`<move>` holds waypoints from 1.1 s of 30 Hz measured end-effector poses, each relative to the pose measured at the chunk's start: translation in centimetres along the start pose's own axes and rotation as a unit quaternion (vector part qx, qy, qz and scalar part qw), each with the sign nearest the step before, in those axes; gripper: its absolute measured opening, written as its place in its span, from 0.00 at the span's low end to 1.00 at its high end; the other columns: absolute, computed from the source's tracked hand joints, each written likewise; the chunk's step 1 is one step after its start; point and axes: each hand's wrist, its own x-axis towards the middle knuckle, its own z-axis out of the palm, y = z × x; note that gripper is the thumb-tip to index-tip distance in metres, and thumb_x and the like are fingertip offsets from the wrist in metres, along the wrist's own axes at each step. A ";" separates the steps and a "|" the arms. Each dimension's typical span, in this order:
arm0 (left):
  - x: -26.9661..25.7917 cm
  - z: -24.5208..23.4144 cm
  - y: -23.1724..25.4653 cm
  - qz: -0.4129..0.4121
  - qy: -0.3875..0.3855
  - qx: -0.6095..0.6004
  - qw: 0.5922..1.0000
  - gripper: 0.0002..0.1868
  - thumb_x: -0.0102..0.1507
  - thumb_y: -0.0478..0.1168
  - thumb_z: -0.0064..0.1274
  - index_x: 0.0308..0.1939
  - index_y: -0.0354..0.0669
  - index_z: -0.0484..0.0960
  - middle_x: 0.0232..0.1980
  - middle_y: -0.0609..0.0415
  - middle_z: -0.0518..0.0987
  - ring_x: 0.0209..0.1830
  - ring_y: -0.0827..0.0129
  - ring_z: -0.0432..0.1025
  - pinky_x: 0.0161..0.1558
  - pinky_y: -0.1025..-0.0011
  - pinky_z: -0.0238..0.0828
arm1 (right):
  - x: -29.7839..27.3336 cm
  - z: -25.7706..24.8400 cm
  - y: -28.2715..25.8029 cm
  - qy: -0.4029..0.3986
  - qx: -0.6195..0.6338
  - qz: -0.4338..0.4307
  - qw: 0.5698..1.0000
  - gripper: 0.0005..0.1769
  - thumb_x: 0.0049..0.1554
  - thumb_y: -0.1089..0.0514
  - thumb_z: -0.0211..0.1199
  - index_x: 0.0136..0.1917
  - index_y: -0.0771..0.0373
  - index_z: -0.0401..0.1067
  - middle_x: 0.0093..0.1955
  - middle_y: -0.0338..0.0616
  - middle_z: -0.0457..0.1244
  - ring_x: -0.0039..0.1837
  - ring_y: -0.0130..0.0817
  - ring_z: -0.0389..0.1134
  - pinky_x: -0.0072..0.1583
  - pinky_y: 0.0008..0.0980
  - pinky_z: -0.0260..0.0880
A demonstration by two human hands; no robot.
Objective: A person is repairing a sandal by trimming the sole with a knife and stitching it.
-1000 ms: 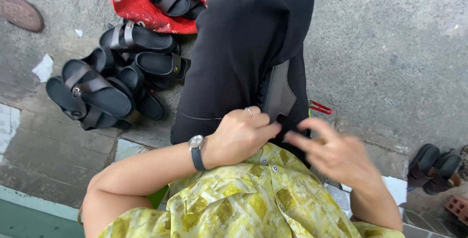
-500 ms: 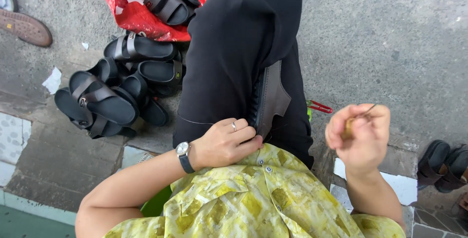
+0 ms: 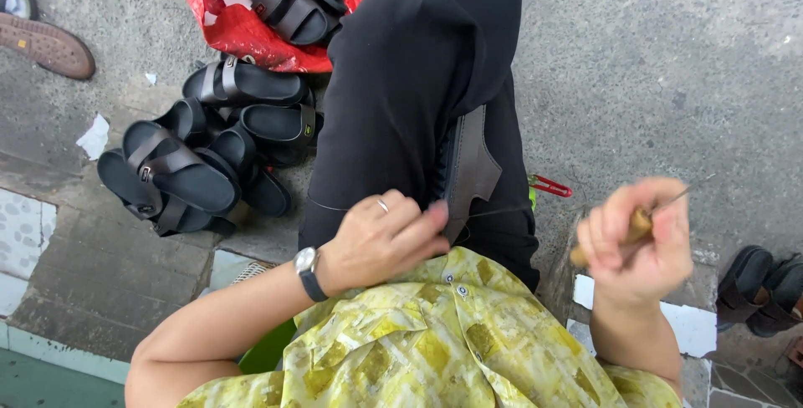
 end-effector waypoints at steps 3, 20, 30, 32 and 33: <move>-0.1 -0.6 0.6 -0.090 -0.195 0.264 0.940 0.33 0.62 0.66 0.48 0.48 0.36 0.74 0.28 0.58 0.64 0.25 0.69 0.60 0.23 0.73 0.56 | 0.3 -1.8 0.2 0.127 0.125 -0.056 0.982 0.24 0.60 0.60 0.47 0.70 0.57 0.54 0.60 0.68 0.61 0.26 0.34 0.59 0.28 0.25 0.58; 9.4 -2.6 -4.0 -0.332 -0.008 -0.352 0.875 0.19 0.69 0.41 0.36 0.30 0.43 0.81 0.18 0.60 0.71 0.21 0.76 0.67 0.28 0.78 0.65 | 2.3 1.5 2.2 -0.040 -0.202 -0.050 0.977 0.13 0.47 0.71 0.61 0.45 0.64 0.79 0.16 0.38 0.55 0.17 0.33 0.54 0.23 0.23 0.53; 5.3 -3.8 0.7 -0.029 -0.084 -0.003 0.996 0.15 0.61 0.22 0.36 0.50 0.26 0.73 0.54 0.30 0.69 0.58 0.35 0.65 0.59 0.45 0.64 | 2.4 2.2 -0.8 -0.116 -0.507 -0.140 0.843 0.22 0.56 0.65 0.48 0.63 0.58 0.69 0.48 0.45 0.62 0.35 0.39 0.67 0.35 0.37 0.69; 2.9 -1.2 0.7 -0.141 -0.173 -0.009 0.975 0.26 0.58 0.35 0.54 0.58 0.28 0.67 0.57 0.36 0.68 0.53 0.45 0.69 0.46 0.58 0.73 | 2.8 2.5 -0.8 -0.143 -0.548 -0.136 0.813 0.21 0.58 0.65 0.46 0.63 0.58 0.68 0.44 0.42 0.61 0.40 0.43 0.68 0.36 0.35 0.70; 2.2 -0.8 0.4 -0.141 -0.170 -0.008 0.975 0.26 0.58 0.35 0.54 0.58 0.28 0.67 0.57 0.36 0.68 0.53 0.45 0.69 0.46 0.58 0.73 | 2.5 2.3 -0.5 -0.145 -0.549 -0.138 0.811 0.21 0.58 0.65 0.46 0.63 0.58 0.68 0.44 0.42 0.61 0.40 0.43 0.68 0.36 0.35 0.70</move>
